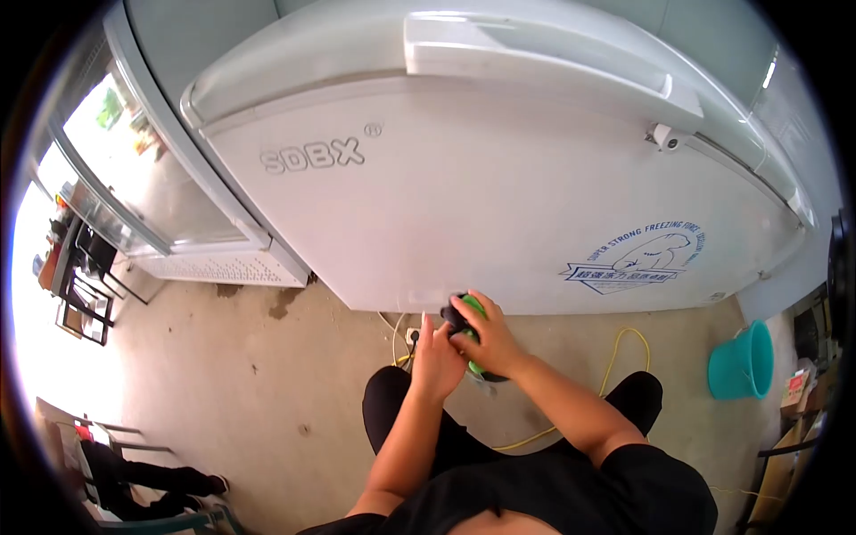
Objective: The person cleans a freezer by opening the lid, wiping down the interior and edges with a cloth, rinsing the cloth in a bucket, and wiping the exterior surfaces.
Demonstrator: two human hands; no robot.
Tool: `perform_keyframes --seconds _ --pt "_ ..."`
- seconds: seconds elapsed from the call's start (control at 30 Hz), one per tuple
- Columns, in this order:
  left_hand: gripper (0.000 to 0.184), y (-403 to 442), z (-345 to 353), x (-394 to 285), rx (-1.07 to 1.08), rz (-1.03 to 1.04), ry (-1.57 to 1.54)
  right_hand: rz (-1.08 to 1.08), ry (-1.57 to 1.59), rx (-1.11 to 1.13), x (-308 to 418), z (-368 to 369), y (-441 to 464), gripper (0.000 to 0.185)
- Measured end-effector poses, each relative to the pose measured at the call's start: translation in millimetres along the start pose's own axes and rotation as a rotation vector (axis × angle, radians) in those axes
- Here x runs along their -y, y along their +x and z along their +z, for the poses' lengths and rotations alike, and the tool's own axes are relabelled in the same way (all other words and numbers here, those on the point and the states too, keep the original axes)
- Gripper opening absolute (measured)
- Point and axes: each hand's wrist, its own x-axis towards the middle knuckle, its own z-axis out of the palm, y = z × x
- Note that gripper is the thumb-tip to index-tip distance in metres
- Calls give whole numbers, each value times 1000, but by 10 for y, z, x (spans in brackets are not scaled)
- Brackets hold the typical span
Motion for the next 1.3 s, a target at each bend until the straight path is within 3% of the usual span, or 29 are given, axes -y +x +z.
perform_keyframes --seconds 0.03,0.07,0.1,0.13,0.23,0.3,0.33,0.4,0.43,0.5,0.6,0.67,0.73,0.8,0.83,0.9,0.97,1.0,1.03,1.1,1.13,1.2,1.27,1.3 --pt "59 -79 13 -60 70 -18 105 -2 -2 -17 -141 -64 14 59" --pt "57 -172 39 -162 135 -42 210 94 186 27 -299 -145 32 56" --pt "52 -229 64 -324 -1 57 457 186 378 69 -308 -253 121 53" --pt "48 -234 147 -488 -220 362 879 133 335 -105 -273 -325 233 50" --pt "44 -154 683 -1308 -423 1064 1356 -158 229 -515 601 -854 899 47" --pt "41 50 1060 -1832 -289 1472 1398 -585 -61 -765 883 -889 1450 35" --pt "41 128 1336 -2062 -348 1725 1597 -661 -258 -747 1045 -888 1688 29" --pt "41 287 1675 -2488 -366 1958 1752 -684 -573 -692 1063 -720 2120 37" --pt "41 354 1795 -2682 -360 2073 1819 -678 -571 -708 985 -715 2143 37" --pt "41 434 1981 -3062 -369 2117 1892 -815 -617 -706 875 -733 2212 40" --pt "40 524 2098 -3325 -368 2064 1981 -711 -573 -650 323 -1067 1812 45" --pt "39 535 2122 -3429 -332 1986 1991 -630 -567 -799 -363 -1226 1492 49" --pt "37 535 2118 -3512 -305 1921 2193 -401 -823 -867 -946 -1554 992 58" --pt "38 575 2115 -3484 -261 1987 2168 -6 -678 -990 -1151 -1804 545 64" --pt "39 597 2103 -3489 -306 2030 2168 10 -685 -985 -1162 -1758 544 64" --pt "41 630 2094 -3507 -380 2071 2168 217 -388 -1314 -1034 -1592 761 66" --pt "42 684 2061 -3567 -407 2049 2145 127 -464 -1392 -899 -1182 1247 61" --pt "43 693 2046 -3618 -398 2036 2145 123 -563 -1186 -538 -1008 1370 54" --pt "43 716 2020 -3689 -376 2010 2130 6 -396 -872 -247 -789 1433 45" --pt "45 712 1997 -3748 -367 1960 2136 -360 -425 -875 13 -308 1678 45" --pt "47 692 2011 -3733 -380 1939 2154 -411 -457 -696 108 -282 1694 44" --pt "50 666 2019 -3640 -401 1905 2127 -413 -608 -764 44 -465 1614 42" --pt "51 683 1969 -3693 -396 1873 2087 -585 -685 -763 -310 -777 1498 46" --pt "53 699 1966 -3694 -418 1901 2097 -545 -574 -860 -555 -1059 1353 44"
